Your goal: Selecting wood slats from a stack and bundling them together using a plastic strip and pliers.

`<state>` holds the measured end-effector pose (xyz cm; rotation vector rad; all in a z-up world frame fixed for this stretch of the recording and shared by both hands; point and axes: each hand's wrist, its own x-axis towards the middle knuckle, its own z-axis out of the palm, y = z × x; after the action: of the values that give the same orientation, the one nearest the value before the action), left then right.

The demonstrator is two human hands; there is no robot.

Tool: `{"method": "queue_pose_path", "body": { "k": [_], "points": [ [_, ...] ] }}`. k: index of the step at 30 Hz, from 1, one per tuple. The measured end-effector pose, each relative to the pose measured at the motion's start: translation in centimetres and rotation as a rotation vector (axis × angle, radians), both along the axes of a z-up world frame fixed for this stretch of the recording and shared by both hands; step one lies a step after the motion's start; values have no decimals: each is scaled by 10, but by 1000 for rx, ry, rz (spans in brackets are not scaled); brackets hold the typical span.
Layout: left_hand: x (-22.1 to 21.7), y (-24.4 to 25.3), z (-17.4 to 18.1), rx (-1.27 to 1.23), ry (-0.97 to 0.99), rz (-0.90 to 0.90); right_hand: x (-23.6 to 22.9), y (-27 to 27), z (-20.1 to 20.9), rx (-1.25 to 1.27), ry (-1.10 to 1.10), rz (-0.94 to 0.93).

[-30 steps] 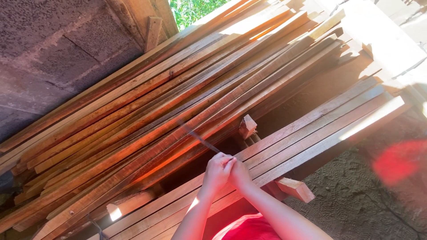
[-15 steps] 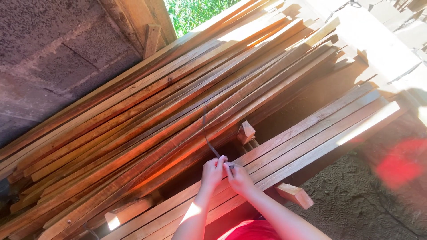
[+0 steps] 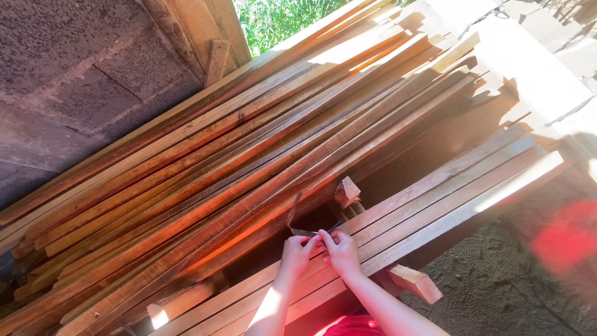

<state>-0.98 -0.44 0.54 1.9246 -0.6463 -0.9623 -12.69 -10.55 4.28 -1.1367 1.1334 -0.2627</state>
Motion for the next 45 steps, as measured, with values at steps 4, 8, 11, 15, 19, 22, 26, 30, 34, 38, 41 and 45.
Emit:
{"method": "queue_pose_path", "body": {
  "k": [4,8,11,15,19,22,26,30,34,38,41,45],
  "points": [
    [3,-2,-14,-20,4,19,-19,12,-16,-173,-14,126],
    [6,-7,1,-12,65,10,-21,4,14,-862,-68,332],
    [6,-6,-3,27,85,-9,-18,-6,18,-874,81,514],
    [5,-2,-4,-29,49,-22,-11,-14,37,-886,246,682],
    [5,-1,7,-5,42,-5,-12,-14,19,-777,239,665],
    [6,2,8,-10,99,7,-7,-25,32,-15,234,621],
    [10,-2,-8,10,127,9,-13,-24,19,63,141,636],
    [15,-8,-13,91,99,14,-10,-7,22,-232,168,355],
    [20,-11,-27,125,92,-20,-13,0,15,-836,-124,320],
    [16,-20,-67,93,188,13,-6,-5,35,-691,-5,363],
    [12,-31,-68,92,234,58,-5,-14,35,-924,36,388],
    [11,-44,-41,267,81,70,-28,-9,17,-930,-4,469]
  ]
}}
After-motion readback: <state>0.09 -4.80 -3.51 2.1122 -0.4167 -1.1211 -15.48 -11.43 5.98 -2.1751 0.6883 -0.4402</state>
